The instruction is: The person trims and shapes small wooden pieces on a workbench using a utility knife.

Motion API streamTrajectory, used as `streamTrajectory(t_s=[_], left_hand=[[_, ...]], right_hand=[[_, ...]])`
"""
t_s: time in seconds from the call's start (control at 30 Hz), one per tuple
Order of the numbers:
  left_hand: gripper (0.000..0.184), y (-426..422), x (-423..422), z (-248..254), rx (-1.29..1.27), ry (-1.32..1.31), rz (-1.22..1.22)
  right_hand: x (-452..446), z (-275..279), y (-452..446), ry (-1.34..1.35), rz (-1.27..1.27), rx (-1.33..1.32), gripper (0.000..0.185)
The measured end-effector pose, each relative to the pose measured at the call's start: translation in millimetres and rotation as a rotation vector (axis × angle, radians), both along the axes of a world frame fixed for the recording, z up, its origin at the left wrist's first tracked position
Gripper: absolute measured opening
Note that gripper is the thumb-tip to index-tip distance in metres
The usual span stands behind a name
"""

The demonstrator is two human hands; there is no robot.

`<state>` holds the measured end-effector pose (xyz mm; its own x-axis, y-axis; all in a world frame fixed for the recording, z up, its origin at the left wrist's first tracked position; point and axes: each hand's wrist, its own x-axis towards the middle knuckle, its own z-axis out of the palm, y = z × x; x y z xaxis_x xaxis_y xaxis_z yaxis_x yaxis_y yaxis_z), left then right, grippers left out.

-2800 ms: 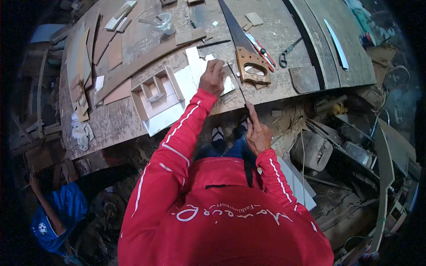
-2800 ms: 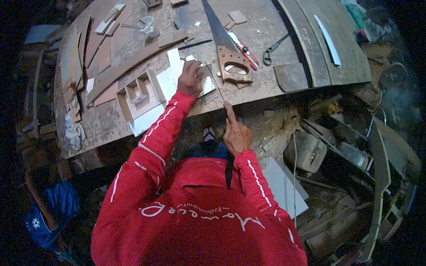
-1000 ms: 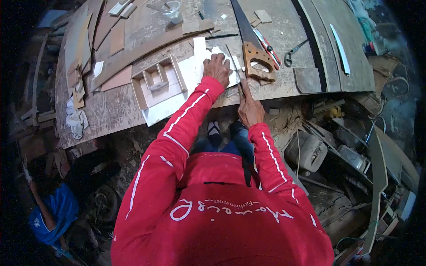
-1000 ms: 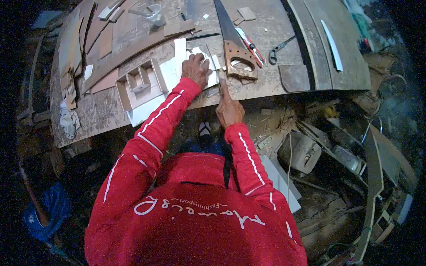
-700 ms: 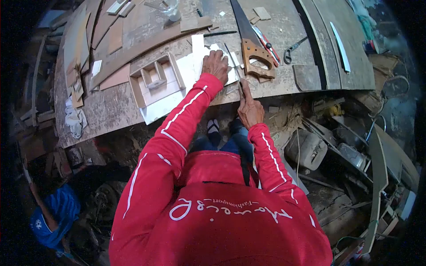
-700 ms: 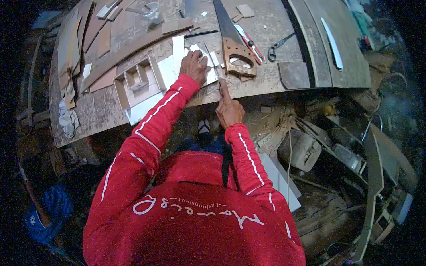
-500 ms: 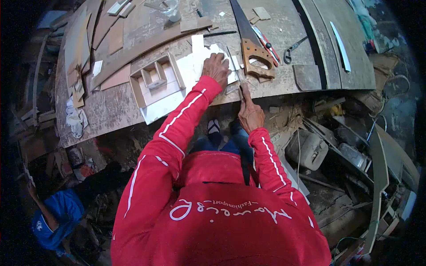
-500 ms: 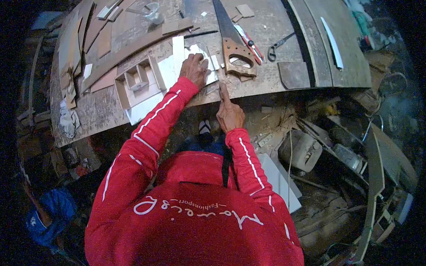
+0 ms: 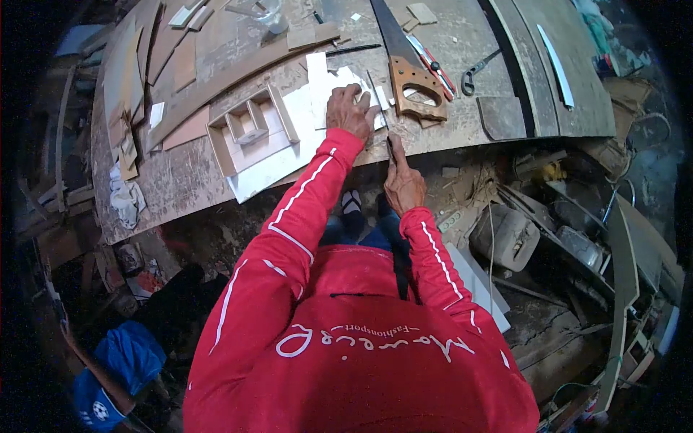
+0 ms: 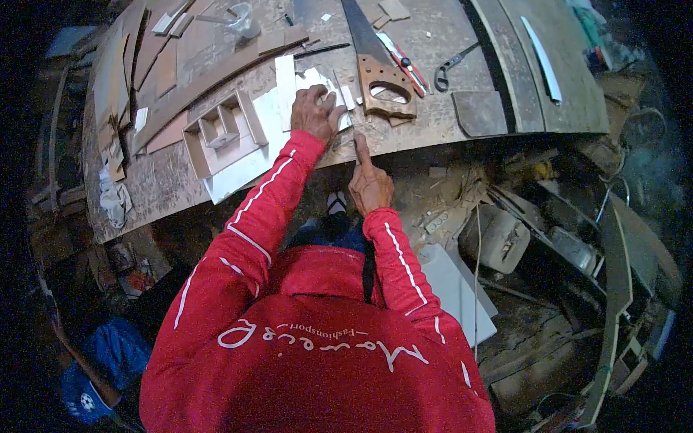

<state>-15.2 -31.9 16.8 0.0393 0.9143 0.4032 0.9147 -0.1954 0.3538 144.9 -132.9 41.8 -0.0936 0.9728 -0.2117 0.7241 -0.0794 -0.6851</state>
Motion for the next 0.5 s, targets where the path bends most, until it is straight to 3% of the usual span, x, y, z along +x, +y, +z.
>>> streamTrajectory(t_s=[0.1, 0.5], left_hand=[[0.03, -0.9, 1.3, 0.0, -0.011, 0.019, 0.009], [0.028, -0.3, 0.4, -0.6, -0.003, 0.065, -0.003]], right_hand=[[0.1, 1.5, -2.6, -0.084, -0.011, -0.055, 0.066], [4.7, -4.4, -10.9, 0.011, -0.051, 0.021, 0.062]])
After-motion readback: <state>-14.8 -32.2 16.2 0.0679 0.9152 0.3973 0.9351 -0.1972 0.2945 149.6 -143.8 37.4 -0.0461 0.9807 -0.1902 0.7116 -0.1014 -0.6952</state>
